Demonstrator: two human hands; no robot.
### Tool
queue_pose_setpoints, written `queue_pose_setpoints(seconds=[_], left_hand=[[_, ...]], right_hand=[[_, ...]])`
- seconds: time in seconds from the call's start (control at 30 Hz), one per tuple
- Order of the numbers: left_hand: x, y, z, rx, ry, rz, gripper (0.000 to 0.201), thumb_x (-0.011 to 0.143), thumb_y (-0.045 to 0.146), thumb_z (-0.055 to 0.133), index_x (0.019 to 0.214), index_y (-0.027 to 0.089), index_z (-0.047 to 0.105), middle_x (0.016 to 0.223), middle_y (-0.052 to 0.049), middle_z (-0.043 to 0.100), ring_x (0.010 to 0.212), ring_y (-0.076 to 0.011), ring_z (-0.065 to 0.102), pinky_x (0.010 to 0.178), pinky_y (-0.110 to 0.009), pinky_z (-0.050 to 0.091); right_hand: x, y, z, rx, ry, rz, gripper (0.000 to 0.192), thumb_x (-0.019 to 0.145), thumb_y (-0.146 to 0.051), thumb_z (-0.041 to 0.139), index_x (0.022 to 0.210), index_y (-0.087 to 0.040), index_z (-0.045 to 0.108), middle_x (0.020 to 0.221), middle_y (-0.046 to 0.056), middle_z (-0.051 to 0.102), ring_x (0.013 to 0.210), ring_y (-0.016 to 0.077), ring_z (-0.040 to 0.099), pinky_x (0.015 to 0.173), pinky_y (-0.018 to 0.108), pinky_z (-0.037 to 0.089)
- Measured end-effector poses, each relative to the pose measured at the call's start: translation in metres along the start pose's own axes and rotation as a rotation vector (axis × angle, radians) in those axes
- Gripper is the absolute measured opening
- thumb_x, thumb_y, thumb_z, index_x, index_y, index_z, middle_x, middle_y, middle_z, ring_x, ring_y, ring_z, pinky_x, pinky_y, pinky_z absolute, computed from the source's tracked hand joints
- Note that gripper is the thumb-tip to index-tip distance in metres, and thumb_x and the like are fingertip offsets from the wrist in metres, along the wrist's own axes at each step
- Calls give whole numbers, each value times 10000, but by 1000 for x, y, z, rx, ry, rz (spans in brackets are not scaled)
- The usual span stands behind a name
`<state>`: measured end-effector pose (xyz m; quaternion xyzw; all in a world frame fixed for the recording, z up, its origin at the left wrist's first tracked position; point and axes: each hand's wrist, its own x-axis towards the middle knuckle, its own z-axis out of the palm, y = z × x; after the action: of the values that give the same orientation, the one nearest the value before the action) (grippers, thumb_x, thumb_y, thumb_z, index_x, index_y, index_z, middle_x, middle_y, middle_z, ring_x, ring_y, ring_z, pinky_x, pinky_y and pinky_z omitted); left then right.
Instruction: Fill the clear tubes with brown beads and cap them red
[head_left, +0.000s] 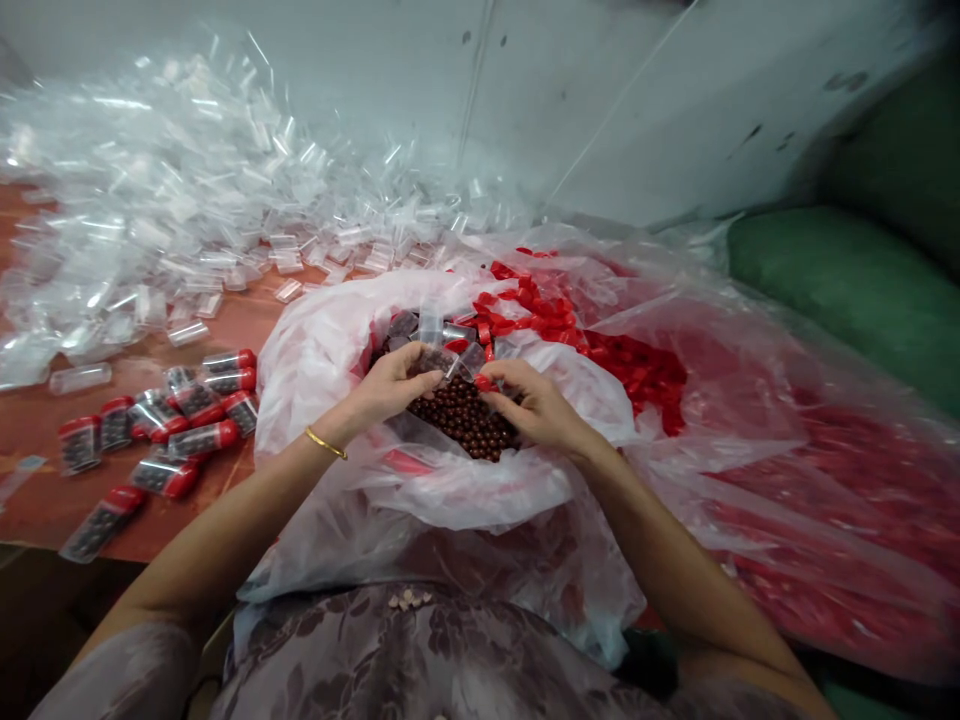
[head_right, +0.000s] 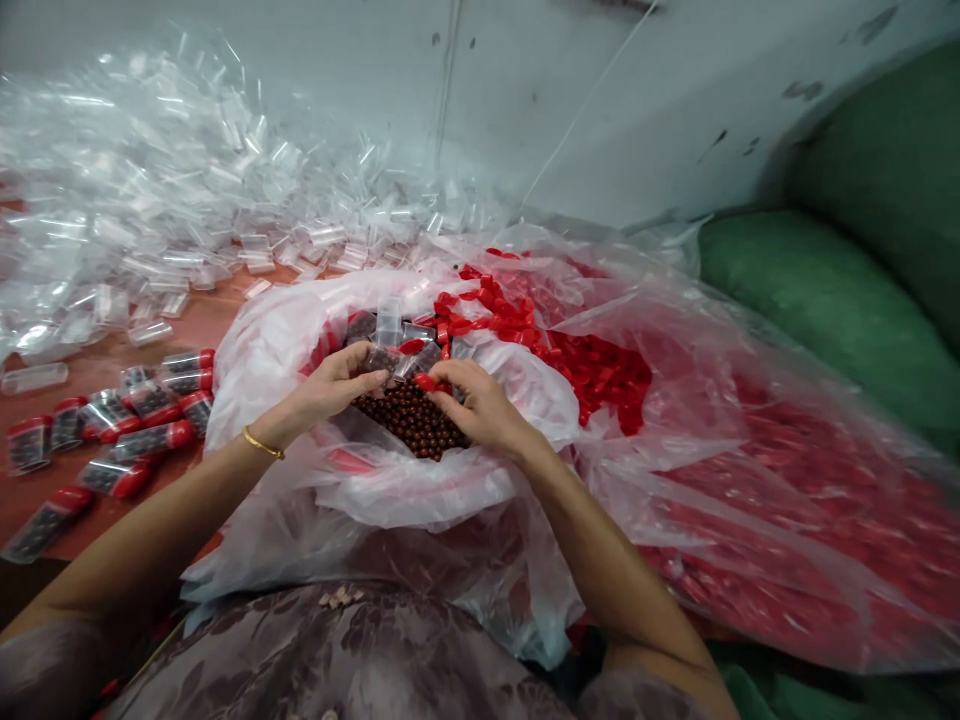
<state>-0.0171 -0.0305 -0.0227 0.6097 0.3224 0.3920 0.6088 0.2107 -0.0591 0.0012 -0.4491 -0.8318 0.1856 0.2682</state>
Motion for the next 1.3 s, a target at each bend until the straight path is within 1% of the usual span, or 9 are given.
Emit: queue_pose_setpoints(seconds=[0.1,0.2,0.3,0.47,0.63,0.7,0.9,1.07,1.3], left_hand=[[-1,1,0,-26,-62,-8,339,752,337,699,971,121,557,779,1,598,647,-78,540,609,-208,457],[-2,2,0,-99,-128,-10,407,720,360,740,996,120,563,806,-10,622,667,-86,569,623,-217,474],[-3,4,-2,-194,-133,-48,452,686,353,778,1013,131,558,823,-19,652,709,-103,610,653,-226,498],[-5,7,-4,-299,-104,-52,498,663,334,806,1047,138,557,861,-35,685,781,-134,654,702,-242,526],[-8,8,-1,-203,-77,60,441,708,331,777,1049,133,579,946,-72,705,883,-164,661,825,-288,511],[-9,8,0,-174,-66,82,442,720,346,764,1061,136,579,946,-70,700,883,-165,655,835,-295,503],[-9,8,2,-152,-162,50,409,721,387,755,982,135,566,820,-20,633,701,-107,594,669,-234,500],[-8,8,1,-117,-293,26,408,752,444,716,927,128,524,714,25,554,596,-76,537,580,-211,476],[-9,8,-1,-45,-266,64,383,815,473,635,919,131,498,645,48,494,513,-54,450,483,-188,371]], right_hand=[[0,-2,2,378,190,202,274,773,-487,648,812,-223,586,867,34,645,806,177,609,710,321,494],[0,-7,5,646,206,451,367,694,-539,699,777,-227,525,593,-45,573,464,107,482,463,245,414],[-3,-9,7,656,174,541,365,680,-508,707,774,-224,497,513,-57,561,429,117,514,448,237,415],[-17,-13,2,-40,1,338,104,760,-297,610,795,-199,614,721,10,694,598,151,622,556,257,446],[-23,-22,-2,-471,-158,167,204,846,-232,519,946,-181,690,854,89,743,773,236,681,689,339,484],[-21,-24,-2,-438,-100,135,210,862,-257,522,919,-184,711,864,94,748,802,246,685,728,364,495],[-2,-41,5,127,443,260,208,841,-333,588,960,-224,720,927,35,752,813,197,692,750,331,544],[15,-52,23,249,490,51,165,827,-251,617,940,-223,735,928,13,757,835,168,698,778,302,559],[12,-41,31,71,512,-122,231,861,-169,587,1034,-237,724,965,42,758,866,167,703,816,324,568]])
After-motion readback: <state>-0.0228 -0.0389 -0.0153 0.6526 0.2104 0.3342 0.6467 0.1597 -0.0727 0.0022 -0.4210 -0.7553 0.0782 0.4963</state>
